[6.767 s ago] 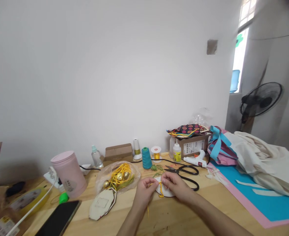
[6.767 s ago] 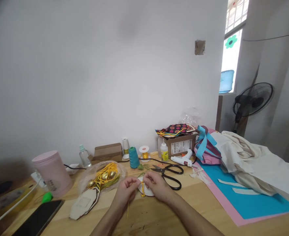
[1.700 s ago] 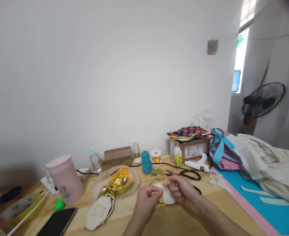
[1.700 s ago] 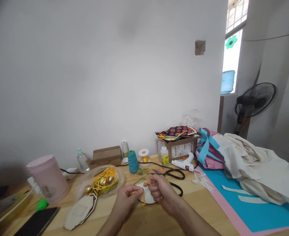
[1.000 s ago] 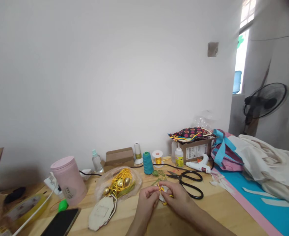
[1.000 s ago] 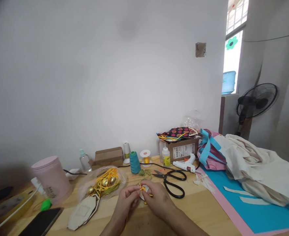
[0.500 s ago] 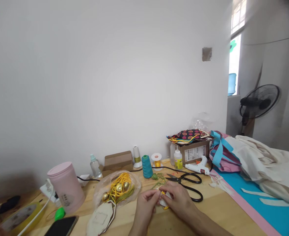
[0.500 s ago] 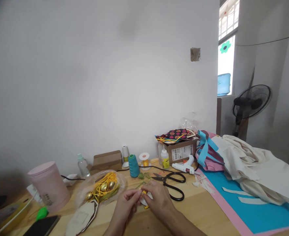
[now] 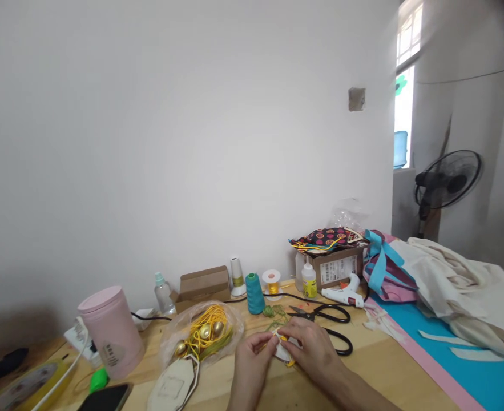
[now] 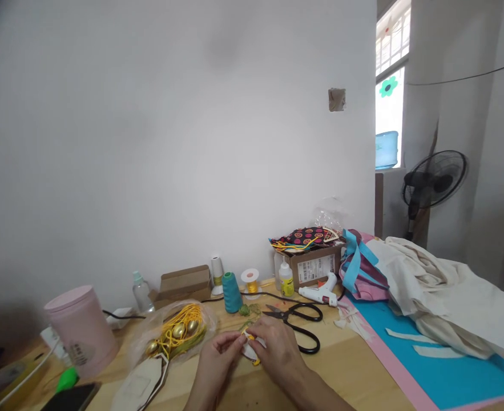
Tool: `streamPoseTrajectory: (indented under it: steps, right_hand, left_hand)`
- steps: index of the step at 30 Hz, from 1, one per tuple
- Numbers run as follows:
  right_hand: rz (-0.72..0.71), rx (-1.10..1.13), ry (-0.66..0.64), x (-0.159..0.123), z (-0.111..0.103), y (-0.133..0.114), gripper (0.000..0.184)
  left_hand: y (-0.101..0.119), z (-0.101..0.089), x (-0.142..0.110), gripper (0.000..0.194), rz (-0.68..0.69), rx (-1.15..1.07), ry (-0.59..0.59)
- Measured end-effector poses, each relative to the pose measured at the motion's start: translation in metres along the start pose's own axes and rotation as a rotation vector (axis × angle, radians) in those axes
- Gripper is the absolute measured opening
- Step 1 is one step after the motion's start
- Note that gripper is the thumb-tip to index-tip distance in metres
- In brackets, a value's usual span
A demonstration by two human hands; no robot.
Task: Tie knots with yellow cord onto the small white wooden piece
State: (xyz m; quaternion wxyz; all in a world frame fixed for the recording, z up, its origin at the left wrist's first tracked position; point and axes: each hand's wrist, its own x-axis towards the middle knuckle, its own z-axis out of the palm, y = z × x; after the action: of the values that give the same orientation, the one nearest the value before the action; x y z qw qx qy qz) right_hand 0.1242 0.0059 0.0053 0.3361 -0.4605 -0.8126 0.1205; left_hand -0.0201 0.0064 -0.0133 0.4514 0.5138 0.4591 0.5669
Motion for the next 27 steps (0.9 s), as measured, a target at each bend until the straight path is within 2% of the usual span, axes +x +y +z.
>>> streamPoseTrajectory:
  steps: [11, 17, 22, 27]
  right_hand:
    - [0.013, 0.067, 0.002, 0.001, 0.005, 0.002, 0.021]
    - [0.008, 0.112, 0.025, 0.001, 0.006, 0.0, 0.018]
    - [0.109, 0.218, 0.051, 0.003, 0.015, 0.005, 0.02]
    - [0.191, 0.355, 0.095, 0.006, 0.021, 0.012, 0.014]
  left_hand:
    - [0.0, 0.001, 0.002, 0.014, -0.004, -0.019, 0.069]
    - [0.001, 0.0, 0.002, 0.015, -0.008, -0.117, 0.048]
    - [0.005, 0.0, 0.0, 0.027, -0.032, -0.139, 0.014]
    - [0.003, 0.003, 0.0, 0.027, -0.043, -0.134, -0.011]
